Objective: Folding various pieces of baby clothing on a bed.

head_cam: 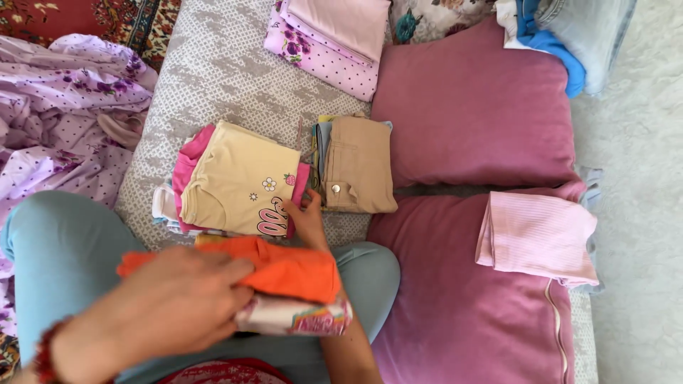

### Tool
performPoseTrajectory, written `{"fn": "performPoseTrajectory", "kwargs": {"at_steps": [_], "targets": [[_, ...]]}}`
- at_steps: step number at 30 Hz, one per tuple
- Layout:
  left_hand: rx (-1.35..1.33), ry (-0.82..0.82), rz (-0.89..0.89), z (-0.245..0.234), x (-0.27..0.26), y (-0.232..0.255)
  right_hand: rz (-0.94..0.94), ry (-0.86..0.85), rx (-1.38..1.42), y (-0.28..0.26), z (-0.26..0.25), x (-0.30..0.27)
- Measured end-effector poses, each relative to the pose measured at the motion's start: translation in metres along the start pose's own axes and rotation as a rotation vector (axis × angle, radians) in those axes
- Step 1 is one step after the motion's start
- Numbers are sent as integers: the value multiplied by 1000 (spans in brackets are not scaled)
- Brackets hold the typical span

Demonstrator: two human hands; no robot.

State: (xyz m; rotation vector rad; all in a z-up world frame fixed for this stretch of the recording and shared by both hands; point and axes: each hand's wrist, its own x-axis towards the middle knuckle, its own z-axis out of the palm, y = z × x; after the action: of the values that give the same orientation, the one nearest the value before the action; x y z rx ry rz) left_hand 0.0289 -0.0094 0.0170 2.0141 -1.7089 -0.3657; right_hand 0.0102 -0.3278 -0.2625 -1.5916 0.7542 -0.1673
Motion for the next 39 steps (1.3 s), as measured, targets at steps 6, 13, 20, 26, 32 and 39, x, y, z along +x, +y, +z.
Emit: {"fn": "performPoseTrajectory", "kwargs": {"at_steps": [6,13,20,26,32,39], "targets": [[375,354,51,-107,27,6,-160,-4,-62,15,-33,-40],[665,501,-2,-146,55,32,-168,-291,164,-98,-41,-143],[601,414,-92,-3,91,62,-93,-403,857,-153,-48,-180],[607,451,-57,53,66,81,198,-46,761,-147,-42,-165],[60,86,244,114,13,49,132,-191,948,-215,-36,-161],[-1320,94,-94,299,22,-61,238,-363,964,-167,-46,-132]]}}
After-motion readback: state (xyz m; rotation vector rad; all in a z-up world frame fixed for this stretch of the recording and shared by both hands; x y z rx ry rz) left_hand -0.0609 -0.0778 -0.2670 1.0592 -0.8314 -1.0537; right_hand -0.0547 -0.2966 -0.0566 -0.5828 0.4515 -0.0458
